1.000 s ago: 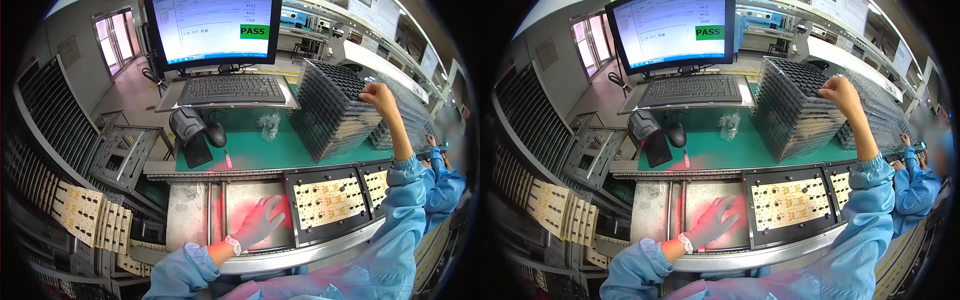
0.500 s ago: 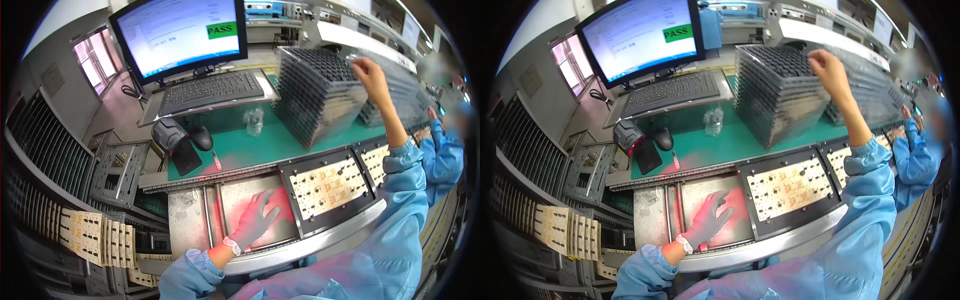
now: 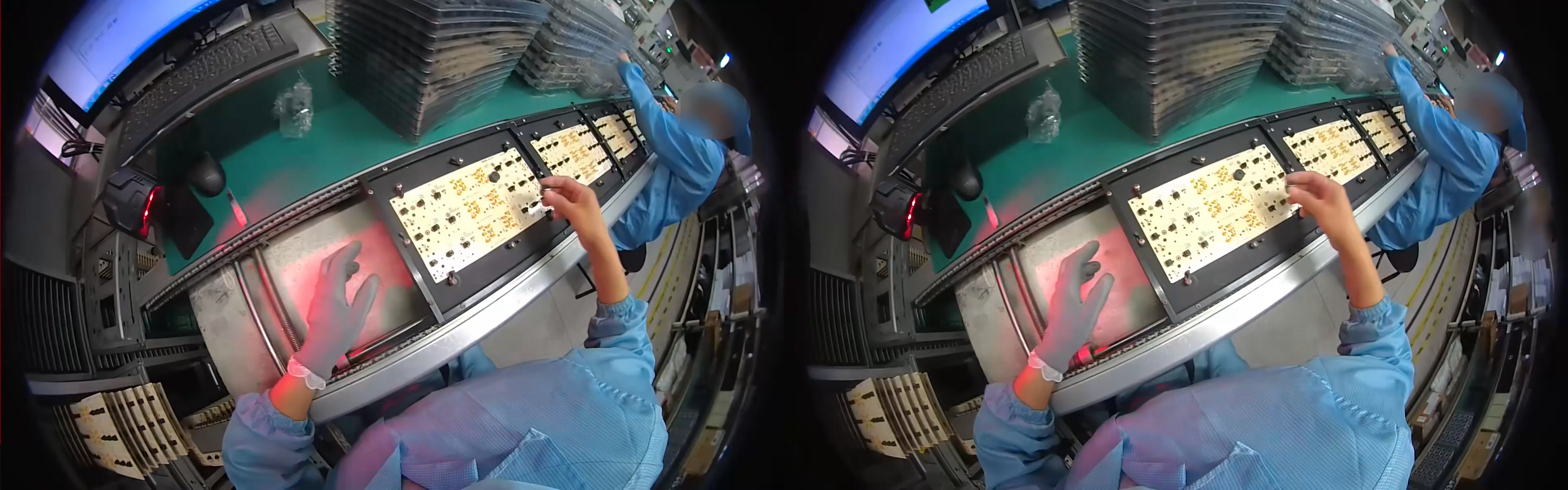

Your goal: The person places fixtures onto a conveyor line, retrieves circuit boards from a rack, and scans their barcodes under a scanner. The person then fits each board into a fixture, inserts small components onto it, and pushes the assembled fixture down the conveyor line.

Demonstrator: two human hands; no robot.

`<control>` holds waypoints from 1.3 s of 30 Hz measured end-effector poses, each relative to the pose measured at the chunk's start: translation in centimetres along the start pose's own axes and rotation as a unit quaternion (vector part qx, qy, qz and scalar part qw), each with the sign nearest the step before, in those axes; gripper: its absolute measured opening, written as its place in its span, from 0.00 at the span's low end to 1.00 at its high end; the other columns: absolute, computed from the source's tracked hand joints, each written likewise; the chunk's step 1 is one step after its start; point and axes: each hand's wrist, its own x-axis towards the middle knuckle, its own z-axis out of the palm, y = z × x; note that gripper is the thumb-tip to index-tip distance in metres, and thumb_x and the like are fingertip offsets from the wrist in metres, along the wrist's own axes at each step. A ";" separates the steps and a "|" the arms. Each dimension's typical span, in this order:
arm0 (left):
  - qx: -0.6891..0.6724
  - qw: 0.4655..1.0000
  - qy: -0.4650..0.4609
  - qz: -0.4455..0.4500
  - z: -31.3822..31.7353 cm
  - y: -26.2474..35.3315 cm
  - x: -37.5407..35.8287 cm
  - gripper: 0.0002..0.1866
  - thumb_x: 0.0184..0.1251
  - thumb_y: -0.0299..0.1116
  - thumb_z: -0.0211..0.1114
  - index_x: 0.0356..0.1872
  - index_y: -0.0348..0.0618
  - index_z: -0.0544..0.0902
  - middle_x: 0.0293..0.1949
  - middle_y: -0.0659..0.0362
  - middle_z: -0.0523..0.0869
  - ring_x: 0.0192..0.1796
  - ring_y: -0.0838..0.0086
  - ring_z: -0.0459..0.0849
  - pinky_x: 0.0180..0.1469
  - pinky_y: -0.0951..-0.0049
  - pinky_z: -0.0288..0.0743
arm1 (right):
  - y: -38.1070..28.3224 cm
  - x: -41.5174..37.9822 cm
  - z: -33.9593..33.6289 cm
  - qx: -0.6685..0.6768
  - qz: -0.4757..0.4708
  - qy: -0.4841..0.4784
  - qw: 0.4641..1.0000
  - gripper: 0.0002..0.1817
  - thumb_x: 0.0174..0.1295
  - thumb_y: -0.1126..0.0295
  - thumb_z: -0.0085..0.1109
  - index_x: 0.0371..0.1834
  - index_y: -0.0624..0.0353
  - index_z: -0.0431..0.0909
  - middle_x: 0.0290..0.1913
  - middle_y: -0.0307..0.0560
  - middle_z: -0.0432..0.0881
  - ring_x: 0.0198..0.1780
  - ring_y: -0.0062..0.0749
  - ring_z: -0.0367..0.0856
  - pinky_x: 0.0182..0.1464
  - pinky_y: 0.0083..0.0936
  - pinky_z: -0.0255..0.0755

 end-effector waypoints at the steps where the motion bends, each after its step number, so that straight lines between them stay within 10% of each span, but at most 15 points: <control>1: -0.002 1.000 0.002 -0.007 -0.1 -0.1 0.0 0.28 0.68 0.31 0.62 0.67 0.38 0.67 0.61 0.49 0.72 0.59 0.63 0.77 0.61 0.66 0.73 | 0.1 0.0 0.8 -0.069 -0.027 -0.004 0.997 0.13 0.64 0.74 0.61 0.51 0.63 0.80 0.41 0.39 0.84 0.41 0.20 0.82 0.41 0.15 0.74; 39: -0.036 0.999 -0.009 -0.030 -1.2 -1.7 -0.3 0.29 0.65 0.30 0.65 0.67 0.39 0.67 0.61 0.51 0.72 0.60 0.63 0.77 0.62 0.65 0.72 | 2.5 1.0 6.2 -0.299 -0.128 0.118 0.938 0.10 0.60 0.76 0.62 0.45 0.61 0.83 0.39 0.42 0.84 0.38 0.25 0.82 0.42 0.21 0.74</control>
